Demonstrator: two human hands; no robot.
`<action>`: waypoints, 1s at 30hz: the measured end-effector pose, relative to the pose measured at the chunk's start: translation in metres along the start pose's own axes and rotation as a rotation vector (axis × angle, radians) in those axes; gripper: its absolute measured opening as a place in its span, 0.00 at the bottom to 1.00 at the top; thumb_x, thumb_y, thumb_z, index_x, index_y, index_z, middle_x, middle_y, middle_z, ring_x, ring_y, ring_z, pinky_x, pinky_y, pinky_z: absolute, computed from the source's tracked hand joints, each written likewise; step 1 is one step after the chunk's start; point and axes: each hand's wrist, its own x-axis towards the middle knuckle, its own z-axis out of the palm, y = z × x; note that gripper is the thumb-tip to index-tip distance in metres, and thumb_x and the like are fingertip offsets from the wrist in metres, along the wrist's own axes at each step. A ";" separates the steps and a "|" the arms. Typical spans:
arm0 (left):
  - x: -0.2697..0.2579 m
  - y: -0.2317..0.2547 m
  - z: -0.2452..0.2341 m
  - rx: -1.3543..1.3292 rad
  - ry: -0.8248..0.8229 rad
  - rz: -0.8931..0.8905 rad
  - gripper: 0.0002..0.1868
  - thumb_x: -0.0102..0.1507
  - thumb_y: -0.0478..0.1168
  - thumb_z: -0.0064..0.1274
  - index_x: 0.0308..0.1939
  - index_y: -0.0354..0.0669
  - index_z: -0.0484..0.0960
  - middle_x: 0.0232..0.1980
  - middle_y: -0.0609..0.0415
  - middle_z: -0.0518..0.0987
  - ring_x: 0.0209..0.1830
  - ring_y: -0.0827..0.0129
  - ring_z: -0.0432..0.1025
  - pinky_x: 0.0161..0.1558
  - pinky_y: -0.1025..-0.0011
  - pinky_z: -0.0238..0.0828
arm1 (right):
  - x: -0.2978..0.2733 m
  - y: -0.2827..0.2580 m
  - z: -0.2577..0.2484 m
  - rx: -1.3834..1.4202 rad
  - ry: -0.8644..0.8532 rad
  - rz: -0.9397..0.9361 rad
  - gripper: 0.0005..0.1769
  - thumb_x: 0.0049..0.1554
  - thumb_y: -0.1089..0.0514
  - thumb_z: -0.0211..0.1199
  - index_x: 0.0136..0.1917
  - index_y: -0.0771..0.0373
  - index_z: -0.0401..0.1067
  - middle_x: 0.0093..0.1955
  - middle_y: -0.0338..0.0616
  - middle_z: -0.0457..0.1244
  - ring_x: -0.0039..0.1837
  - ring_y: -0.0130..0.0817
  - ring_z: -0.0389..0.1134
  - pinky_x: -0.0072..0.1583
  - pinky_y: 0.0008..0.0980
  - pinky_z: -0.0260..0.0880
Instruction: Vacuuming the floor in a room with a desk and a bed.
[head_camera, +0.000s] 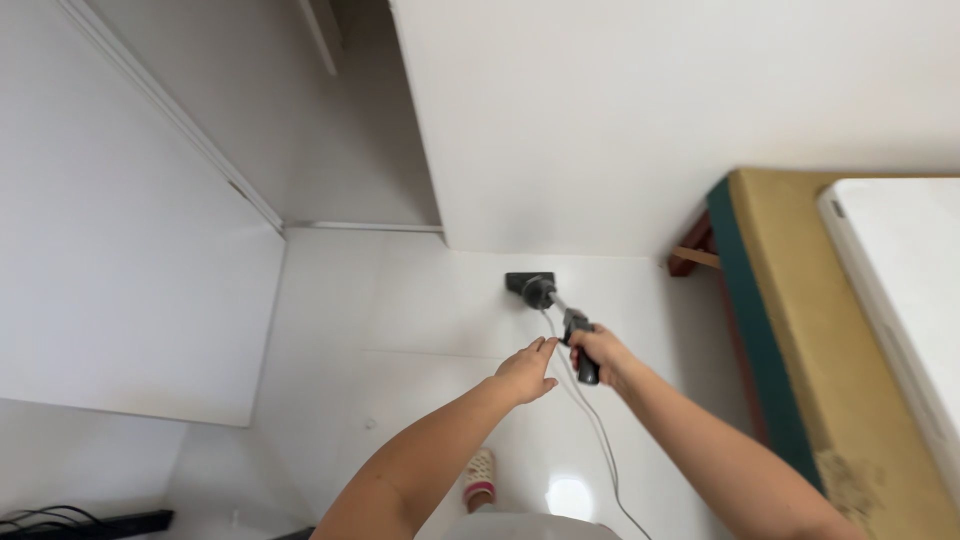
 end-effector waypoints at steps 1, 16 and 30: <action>0.000 -0.011 -0.008 0.007 -0.001 -0.007 0.46 0.62 0.45 0.60 0.79 0.48 0.49 0.80 0.45 0.54 0.73 0.51 0.62 0.67 0.59 0.66 | 0.021 -0.005 0.006 0.006 -0.009 0.001 0.16 0.54 0.67 0.60 0.55 0.65 0.61 0.34 0.45 0.61 0.32 0.32 0.62 0.34 0.37 0.68; 0.013 -0.010 -0.052 -0.035 -0.031 0.083 0.46 0.62 0.42 0.58 0.80 0.48 0.49 0.80 0.53 0.59 0.71 0.56 0.65 0.65 0.61 0.69 | 0.036 -0.010 0.031 -0.153 0.156 -0.012 0.13 0.59 0.62 0.58 0.54 0.69 0.61 0.35 0.49 0.61 0.32 0.37 0.62 0.34 0.40 0.67; -0.049 0.147 0.105 -0.125 -0.045 0.335 0.39 0.55 0.44 0.67 0.67 0.57 0.64 0.71 0.54 0.65 0.72 0.56 0.61 0.66 0.60 0.65 | -0.249 0.045 -0.109 -0.392 -0.021 0.222 0.27 0.53 0.66 0.57 0.66 0.66 0.63 0.32 0.41 0.59 0.32 0.29 0.59 0.35 0.34 0.66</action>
